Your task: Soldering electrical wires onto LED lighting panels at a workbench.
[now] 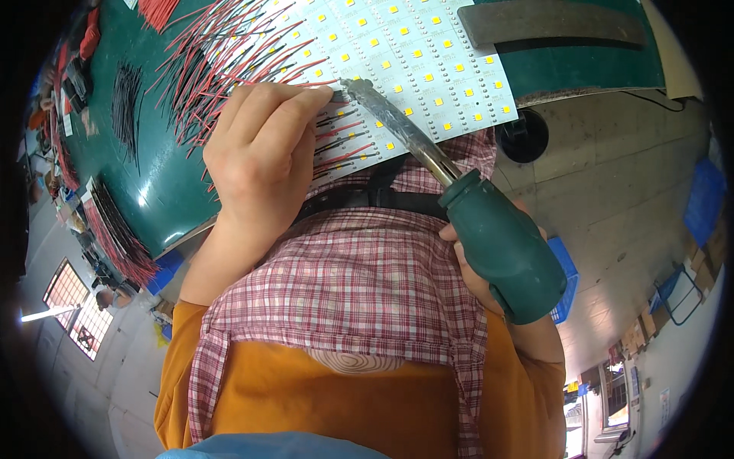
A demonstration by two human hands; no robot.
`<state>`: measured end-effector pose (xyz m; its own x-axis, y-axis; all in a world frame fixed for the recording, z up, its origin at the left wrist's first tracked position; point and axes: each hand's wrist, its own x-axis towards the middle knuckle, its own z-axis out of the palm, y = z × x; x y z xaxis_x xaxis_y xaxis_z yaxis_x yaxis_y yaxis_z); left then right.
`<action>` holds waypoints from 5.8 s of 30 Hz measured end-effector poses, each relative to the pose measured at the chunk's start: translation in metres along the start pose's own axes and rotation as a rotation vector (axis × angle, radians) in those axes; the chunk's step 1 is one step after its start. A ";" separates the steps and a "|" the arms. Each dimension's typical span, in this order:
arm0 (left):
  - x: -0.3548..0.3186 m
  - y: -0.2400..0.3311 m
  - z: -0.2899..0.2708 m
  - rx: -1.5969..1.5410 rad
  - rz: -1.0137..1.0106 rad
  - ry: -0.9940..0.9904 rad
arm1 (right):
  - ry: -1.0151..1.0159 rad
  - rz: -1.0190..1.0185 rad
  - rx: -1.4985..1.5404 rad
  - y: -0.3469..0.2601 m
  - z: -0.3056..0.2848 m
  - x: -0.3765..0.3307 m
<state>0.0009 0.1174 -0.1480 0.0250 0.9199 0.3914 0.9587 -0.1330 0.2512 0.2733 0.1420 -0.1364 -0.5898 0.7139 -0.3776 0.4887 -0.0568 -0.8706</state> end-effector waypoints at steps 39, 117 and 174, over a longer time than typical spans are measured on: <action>0.004 -0.003 -0.004 -0.013 0.030 -0.023 | -0.017 0.011 -0.011 -0.006 -0.004 -0.001; 0.016 0.007 -0.019 -0.002 -0.099 -0.017 | 0.005 -0.004 0.115 -0.028 -0.002 0.003; 0.032 -0.010 -0.011 0.072 -0.064 0.038 | -0.085 0.092 0.039 -0.045 -0.013 0.023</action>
<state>-0.0107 0.1442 -0.1284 -0.0462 0.9107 0.4106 0.9759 -0.0466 0.2131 0.2458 0.1699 -0.1015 -0.5967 0.6428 -0.4804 0.5189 -0.1476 -0.8420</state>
